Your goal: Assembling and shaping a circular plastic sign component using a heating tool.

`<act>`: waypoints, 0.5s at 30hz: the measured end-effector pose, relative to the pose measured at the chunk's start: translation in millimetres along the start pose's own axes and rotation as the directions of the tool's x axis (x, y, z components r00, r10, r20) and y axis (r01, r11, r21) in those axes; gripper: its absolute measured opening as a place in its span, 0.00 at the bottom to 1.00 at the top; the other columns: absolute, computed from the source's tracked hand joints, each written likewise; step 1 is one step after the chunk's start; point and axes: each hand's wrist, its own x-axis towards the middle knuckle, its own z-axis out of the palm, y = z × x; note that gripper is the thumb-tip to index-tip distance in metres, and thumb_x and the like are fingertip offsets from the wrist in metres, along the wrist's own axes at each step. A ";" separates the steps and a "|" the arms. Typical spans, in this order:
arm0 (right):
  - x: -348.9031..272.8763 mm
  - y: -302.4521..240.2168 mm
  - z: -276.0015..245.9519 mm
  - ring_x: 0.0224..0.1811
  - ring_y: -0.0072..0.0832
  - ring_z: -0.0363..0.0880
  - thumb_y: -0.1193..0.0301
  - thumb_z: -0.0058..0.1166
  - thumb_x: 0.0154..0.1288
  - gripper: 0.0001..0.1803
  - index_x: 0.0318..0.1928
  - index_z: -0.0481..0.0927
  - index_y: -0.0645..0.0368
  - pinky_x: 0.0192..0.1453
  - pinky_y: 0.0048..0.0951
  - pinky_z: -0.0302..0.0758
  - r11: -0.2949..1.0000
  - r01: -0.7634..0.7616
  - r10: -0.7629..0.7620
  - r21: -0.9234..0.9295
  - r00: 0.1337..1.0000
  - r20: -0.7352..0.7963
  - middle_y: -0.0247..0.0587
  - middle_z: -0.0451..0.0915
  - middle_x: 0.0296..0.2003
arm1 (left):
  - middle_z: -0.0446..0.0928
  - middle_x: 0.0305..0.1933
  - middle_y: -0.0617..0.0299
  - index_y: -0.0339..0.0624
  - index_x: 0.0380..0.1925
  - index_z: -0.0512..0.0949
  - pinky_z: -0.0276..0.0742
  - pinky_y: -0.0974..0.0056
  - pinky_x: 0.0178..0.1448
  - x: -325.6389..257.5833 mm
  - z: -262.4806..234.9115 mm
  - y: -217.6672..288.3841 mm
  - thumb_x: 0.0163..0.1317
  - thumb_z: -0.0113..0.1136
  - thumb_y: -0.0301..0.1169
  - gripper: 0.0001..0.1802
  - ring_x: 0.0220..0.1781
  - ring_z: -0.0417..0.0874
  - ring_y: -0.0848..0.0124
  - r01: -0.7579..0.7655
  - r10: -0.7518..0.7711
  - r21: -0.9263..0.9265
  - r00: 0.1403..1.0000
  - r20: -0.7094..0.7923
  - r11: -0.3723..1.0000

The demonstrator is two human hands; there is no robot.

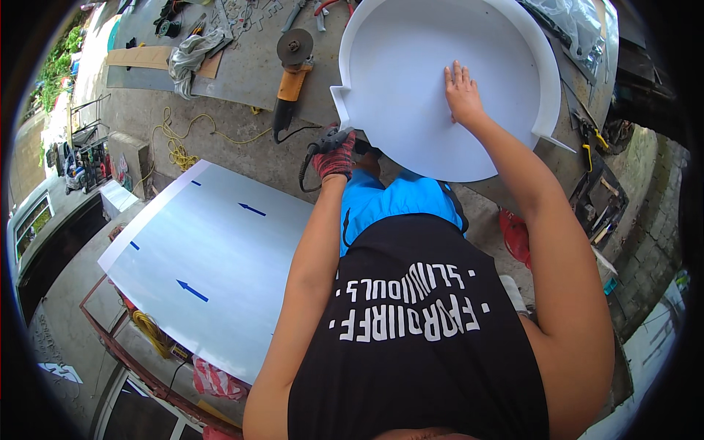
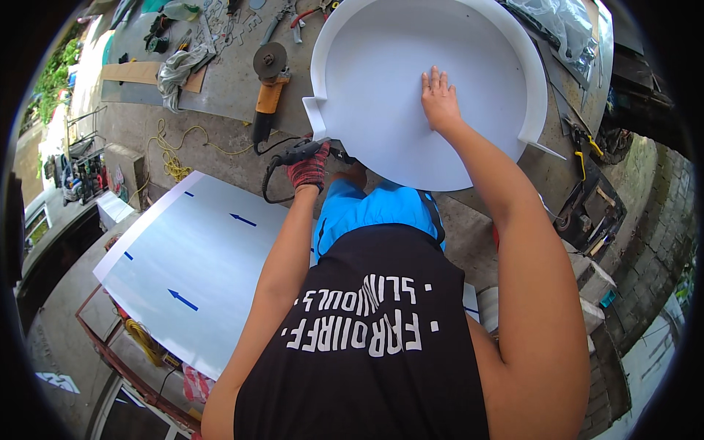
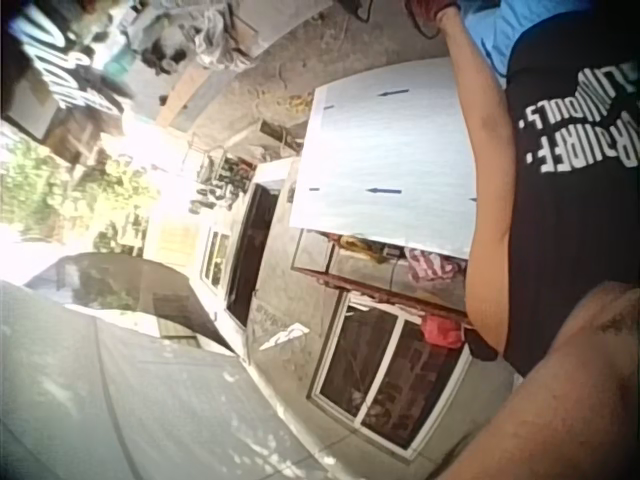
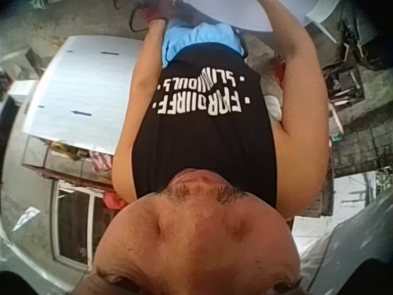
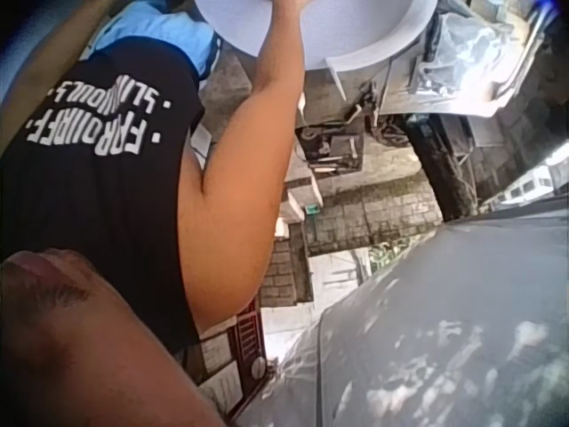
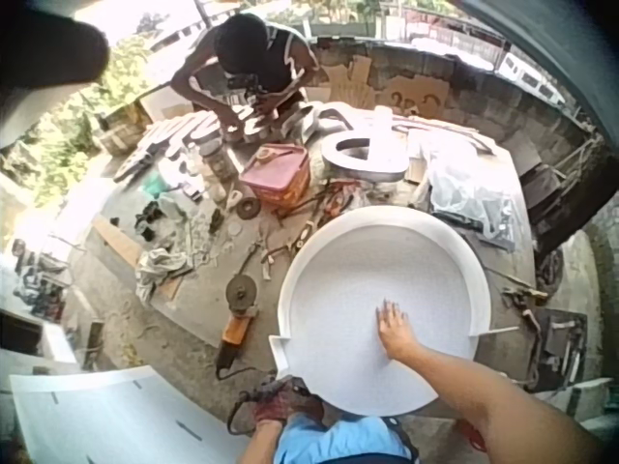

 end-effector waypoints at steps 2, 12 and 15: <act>0.6 -0.6 0.3 0.82 0.53 0.51 0.75 0.84 0.37 0.72 0.81 0.47 0.63 0.76 0.52 0.66 1.000 0.004 -0.004 -0.002 1.000 -0.001 0.60 0.44 0.81 | 0.84 0.58 0.54 0.46 0.59 0.80 0.77 0.54 0.67 -1.0 -0.6 2.1 0.54 0.75 0.49 0.34 0.60 0.84 0.54 -0.001 0.001 -0.019 1.000 0.000 1.000; 2.5 1.2 5.9 0.82 0.53 0.51 0.75 0.82 0.42 0.69 0.81 0.48 0.63 0.76 0.51 0.67 0.999 -0.011 0.010 -0.040 0.999 -0.036 0.60 0.45 0.81 | 0.84 0.58 0.52 0.43 0.58 0.81 0.78 0.54 0.66 -0.9 1.7 1.0 0.54 0.75 0.48 0.34 0.60 0.84 0.53 -0.046 0.046 -0.005 0.998 -0.030 0.999; 0.1 -2.6 -3.6 0.82 0.54 0.51 0.75 0.81 0.43 0.68 0.81 0.48 0.63 0.75 0.51 0.67 1.000 0.009 -0.009 -0.015 1.000 0.007 0.60 0.45 0.81 | 0.86 0.54 0.59 0.54 0.56 0.84 0.73 0.50 0.67 0.3 4.8 -7.8 0.57 0.68 0.58 0.32 0.59 0.83 0.55 -0.060 0.063 0.037 0.996 -0.066 0.997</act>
